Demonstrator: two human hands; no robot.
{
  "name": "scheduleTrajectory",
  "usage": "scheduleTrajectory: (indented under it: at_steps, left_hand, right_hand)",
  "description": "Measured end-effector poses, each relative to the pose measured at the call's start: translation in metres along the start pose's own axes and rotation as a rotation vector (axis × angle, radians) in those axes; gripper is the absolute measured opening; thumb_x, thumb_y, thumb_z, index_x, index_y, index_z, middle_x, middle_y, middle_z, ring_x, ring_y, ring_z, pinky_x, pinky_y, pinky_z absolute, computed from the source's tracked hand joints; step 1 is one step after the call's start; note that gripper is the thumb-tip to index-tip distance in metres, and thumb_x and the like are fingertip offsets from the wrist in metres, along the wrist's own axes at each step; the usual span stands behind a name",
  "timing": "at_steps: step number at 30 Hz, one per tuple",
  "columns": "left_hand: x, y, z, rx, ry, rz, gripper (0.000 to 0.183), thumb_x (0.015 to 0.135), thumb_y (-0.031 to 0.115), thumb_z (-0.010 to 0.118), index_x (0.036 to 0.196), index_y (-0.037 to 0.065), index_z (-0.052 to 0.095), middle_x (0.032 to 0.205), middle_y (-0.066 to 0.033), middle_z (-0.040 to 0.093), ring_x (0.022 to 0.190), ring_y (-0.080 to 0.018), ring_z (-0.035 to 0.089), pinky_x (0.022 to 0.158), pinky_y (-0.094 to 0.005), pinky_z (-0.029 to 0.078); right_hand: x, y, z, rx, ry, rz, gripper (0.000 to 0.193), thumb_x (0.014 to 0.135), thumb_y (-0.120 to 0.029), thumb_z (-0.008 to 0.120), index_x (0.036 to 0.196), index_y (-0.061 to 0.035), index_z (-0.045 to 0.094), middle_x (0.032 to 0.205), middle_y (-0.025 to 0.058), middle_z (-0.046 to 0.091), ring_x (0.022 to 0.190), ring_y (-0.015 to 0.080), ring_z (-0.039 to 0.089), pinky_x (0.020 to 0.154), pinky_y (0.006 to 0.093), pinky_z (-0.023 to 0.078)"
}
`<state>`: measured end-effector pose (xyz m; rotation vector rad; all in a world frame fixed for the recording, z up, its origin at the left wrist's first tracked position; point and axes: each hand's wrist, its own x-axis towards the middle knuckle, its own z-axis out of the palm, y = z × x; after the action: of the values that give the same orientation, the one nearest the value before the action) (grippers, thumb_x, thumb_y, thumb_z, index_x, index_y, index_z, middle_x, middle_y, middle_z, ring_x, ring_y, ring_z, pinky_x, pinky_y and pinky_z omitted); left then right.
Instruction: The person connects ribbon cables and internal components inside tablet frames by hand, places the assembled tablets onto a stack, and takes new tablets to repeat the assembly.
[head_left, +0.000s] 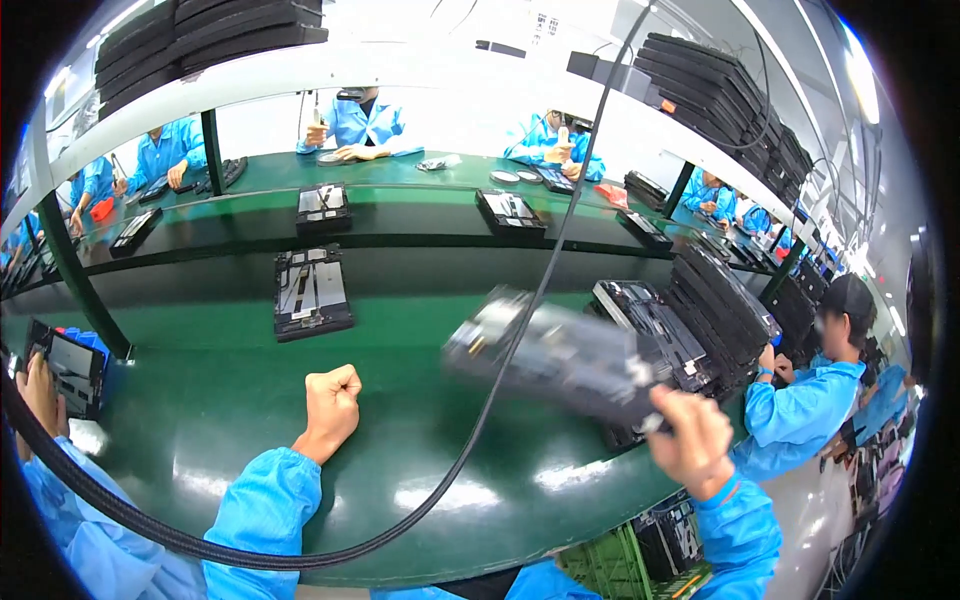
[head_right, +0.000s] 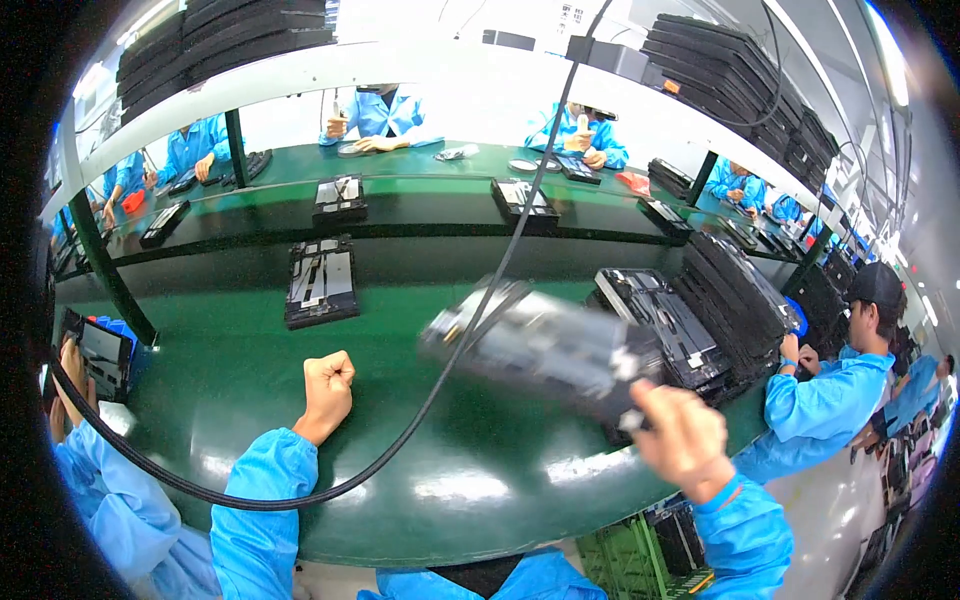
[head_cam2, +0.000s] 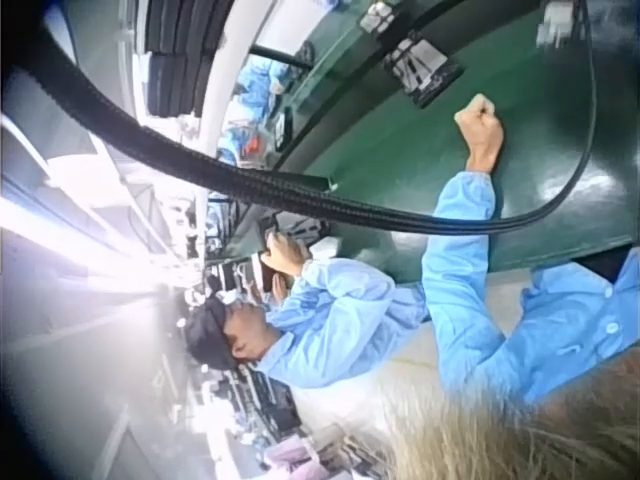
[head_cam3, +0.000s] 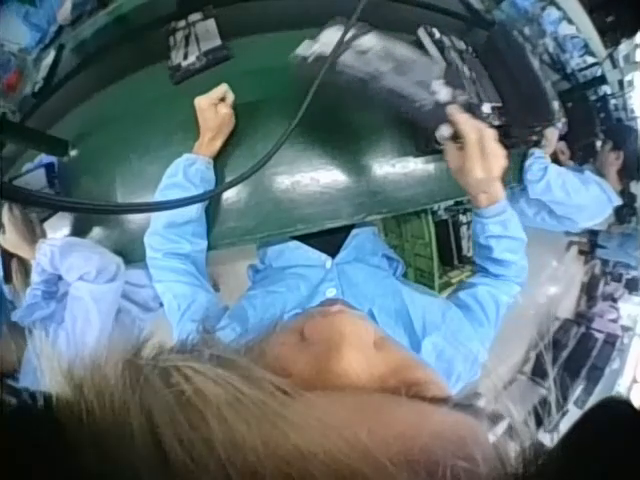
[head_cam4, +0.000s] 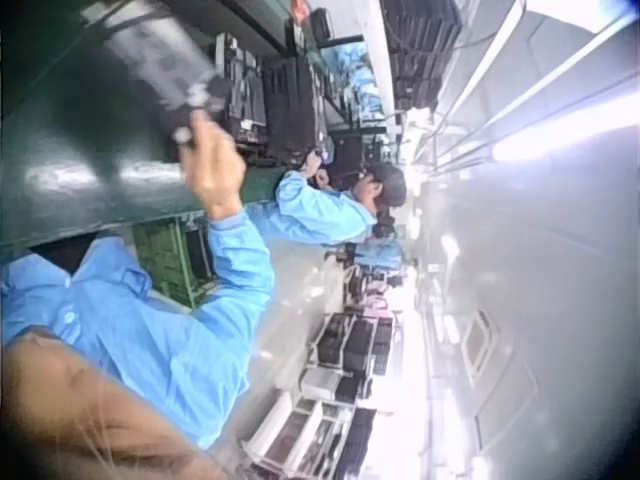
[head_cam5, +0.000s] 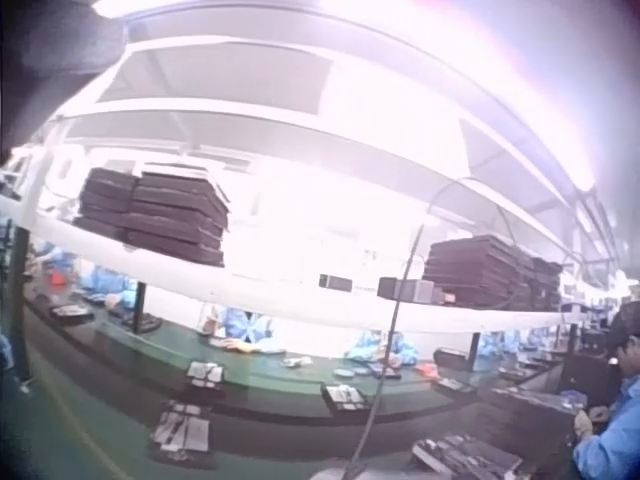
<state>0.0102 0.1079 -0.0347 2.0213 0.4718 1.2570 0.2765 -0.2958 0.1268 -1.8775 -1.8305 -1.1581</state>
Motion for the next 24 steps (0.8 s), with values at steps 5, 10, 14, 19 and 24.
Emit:
scheduleTrajectory:
  at_steps: [5, 10, 14, 19, 24]
  left_hand:
    - [-0.008, 0.015, 0.004, -0.278, -0.050, -0.225, 0.017, 0.073, -0.012, 0.040, 0.065, 0.003, 0.041, 0.061, 0.0031, 0.039, 0.058, -0.0068, 0.034, 0.052, -0.0314, 0.022]
    - [-0.029, 0.040, 0.013, -0.005, -0.276, -0.157, 0.018, 0.087, -0.008, 0.051, 0.089, -0.002, 0.068, 0.076, -0.0152, 0.067, 0.062, -0.0267, 0.061, 0.060, -0.0396, 0.047]
    - [-0.039, 0.067, 0.010, 0.057, -0.435, -0.317, 0.021, 0.091, 0.003, 0.061, 0.108, 0.000, 0.073, 0.088, -0.0182, 0.074, 0.071, -0.0302, 0.072, 0.069, -0.0436, 0.057]
    - [-0.054, 0.108, 0.004, 0.274, -0.429, -0.152, 0.035, 0.091, 0.009, 0.068, 0.126, 0.005, 0.064, 0.081, -0.0206, 0.073, 0.072, -0.0426, 0.073, 0.068, -0.0525, 0.058]
    - [-0.082, 0.104, 0.003, 0.082, -0.716, -0.132, 0.029, 0.089, 0.011, 0.072, 0.115, 0.007, 0.059, 0.063, -0.0113, 0.066, 0.053, -0.0362, 0.066, 0.054, -0.0491, 0.053]
  right_hand:
    - [-0.038, -0.049, 0.057, 0.363, -0.138, -0.206, 0.064, 0.071, -0.007, 0.079, 0.135, -0.0018, 0.075, 0.103, 0.0072, 0.075, 0.089, 0.0206, 0.077, 0.068, 0.0315, 0.064]
    - [-0.039, -0.054, 0.091, 0.566, -0.243, -0.045, 0.063, 0.076, 0.002, 0.076, 0.138, -0.0108, 0.074, 0.116, 0.0138, 0.071, 0.088, 0.0285, 0.077, 0.072, 0.0365, 0.068]
    - [-0.011, -0.034, 0.105, 0.708, -0.586, 0.146, 0.051, 0.085, -0.005, 0.083, 0.135, -0.0133, 0.074, 0.125, 0.0124, 0.071, 0.103, 0.0374, 0.076, 0.087, 0.0449, 0.065]
    - [0.021, -0.019, 0.098, 1.009, -0.629, 0.530, 0.060, 0.088, -0.020, 0.095, 0.142, -0.0054, 0.072, 0.123, 0.0156, 0.078, 0.098, 0.0237, 0.078, 0.083, 0.0396, 0.064]
    - [0.018, -0.034, 0.118, 1.165, -0.848, 0.652, 0.064, 0.098, -0.010, 0.074, 0.156, -0.0029, 0.048, 0.115, 0.0108, 0.062, 0.081, 0.0193, 0.072, 0.070, 0.0357, 0.063]
